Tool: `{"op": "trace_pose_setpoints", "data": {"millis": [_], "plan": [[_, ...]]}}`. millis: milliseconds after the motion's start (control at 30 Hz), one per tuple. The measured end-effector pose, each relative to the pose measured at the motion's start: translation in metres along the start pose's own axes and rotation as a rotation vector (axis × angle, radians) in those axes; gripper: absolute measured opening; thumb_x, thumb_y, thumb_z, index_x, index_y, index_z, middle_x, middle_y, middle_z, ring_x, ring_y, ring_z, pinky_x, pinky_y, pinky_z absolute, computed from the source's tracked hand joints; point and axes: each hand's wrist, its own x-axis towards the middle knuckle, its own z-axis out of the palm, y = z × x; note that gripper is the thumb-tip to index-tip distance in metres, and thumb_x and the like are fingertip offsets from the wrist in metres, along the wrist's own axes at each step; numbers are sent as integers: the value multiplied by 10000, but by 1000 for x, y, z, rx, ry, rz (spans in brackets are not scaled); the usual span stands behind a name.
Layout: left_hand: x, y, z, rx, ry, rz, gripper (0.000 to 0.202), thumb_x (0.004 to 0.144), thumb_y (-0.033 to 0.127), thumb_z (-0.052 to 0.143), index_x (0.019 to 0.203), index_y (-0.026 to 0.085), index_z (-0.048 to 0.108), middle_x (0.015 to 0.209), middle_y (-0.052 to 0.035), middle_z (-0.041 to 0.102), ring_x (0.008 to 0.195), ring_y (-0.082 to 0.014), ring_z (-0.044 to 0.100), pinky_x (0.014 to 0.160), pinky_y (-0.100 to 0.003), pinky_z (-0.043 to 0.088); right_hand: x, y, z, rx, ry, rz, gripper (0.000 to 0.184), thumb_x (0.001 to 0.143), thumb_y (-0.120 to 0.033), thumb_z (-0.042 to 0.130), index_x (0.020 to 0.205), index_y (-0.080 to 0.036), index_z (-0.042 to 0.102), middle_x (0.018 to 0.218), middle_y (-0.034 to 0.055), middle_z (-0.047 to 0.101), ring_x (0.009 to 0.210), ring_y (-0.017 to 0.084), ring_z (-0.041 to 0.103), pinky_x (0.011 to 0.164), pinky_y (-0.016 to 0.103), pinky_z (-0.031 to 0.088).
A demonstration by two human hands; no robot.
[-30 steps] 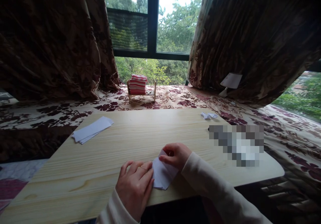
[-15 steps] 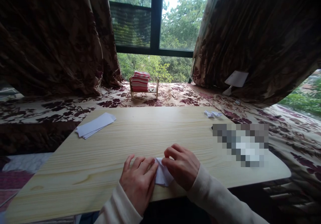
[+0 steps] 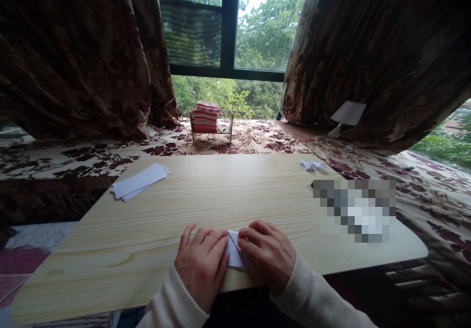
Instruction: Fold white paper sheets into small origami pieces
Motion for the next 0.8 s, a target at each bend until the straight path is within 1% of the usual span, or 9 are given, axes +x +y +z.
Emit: {"op": "trace_pose_setpoints", "data": {"millis": [267, 467, 567, 700, 800], "plan": [[1, 0, -1, -10, -16, -2, 220, 830, 221, 394, 896, 218, 604, 933, -10, 647, 884, -181, 523, 949, -469, 213, 0, -2, -4, -5, 12, -8, 208, 864, -206, 424, 732, -167, 579, 698, 18, 586, 714, 142, 448, 636, 281, 292], [3, 2, -2, 0, -2, 3, 208, 825, 219, 403, 876, 218, 605, 910, -8, 651, 862, -177, 531, 952, -475, 213, -1, 0, -7, -2, 34, -45, 241, 881, -204, 387, 734, -162, 574, 691, 17, 591, 712, 139, 450, 635, 278, 289], [3, 2, -3, 28, -11, 14, 206, 818, 209, 410, 870, 216, 608, 902, -7, 648, 856, -169, 535, 955, -471, 215, -2, 1, -7, 4, 20, -45, 257, 888, -211, 368, 740, -167, 573, 699, 19, 595, 720, 141, 451, 634, 280, 291], [4, 3, -4, 28, -6, 18, 205, 822, 217, 407, 870, 216, 606, 899, -6, 651, 848, -169, 540, 951, -475, 220, -3, 1, -7, 3, 1, -35, 251, 883, -214, 377, 721, -166, 563, 711, 16, 600, 728, 143, 454, 638, 283, 293], [4, 3, -3, 27, 3, 18, 204, 821, 217, 409, 864, 215, 608, 893, -7, 653, 844, -168, 540, 952, -473, 219, -3, 1, -7, 0, -6, -23, 225, 878, -207, 388, 746, -171, 566, 729, 16, 604, 737, 143, 458, 642, 283, 294]]}}
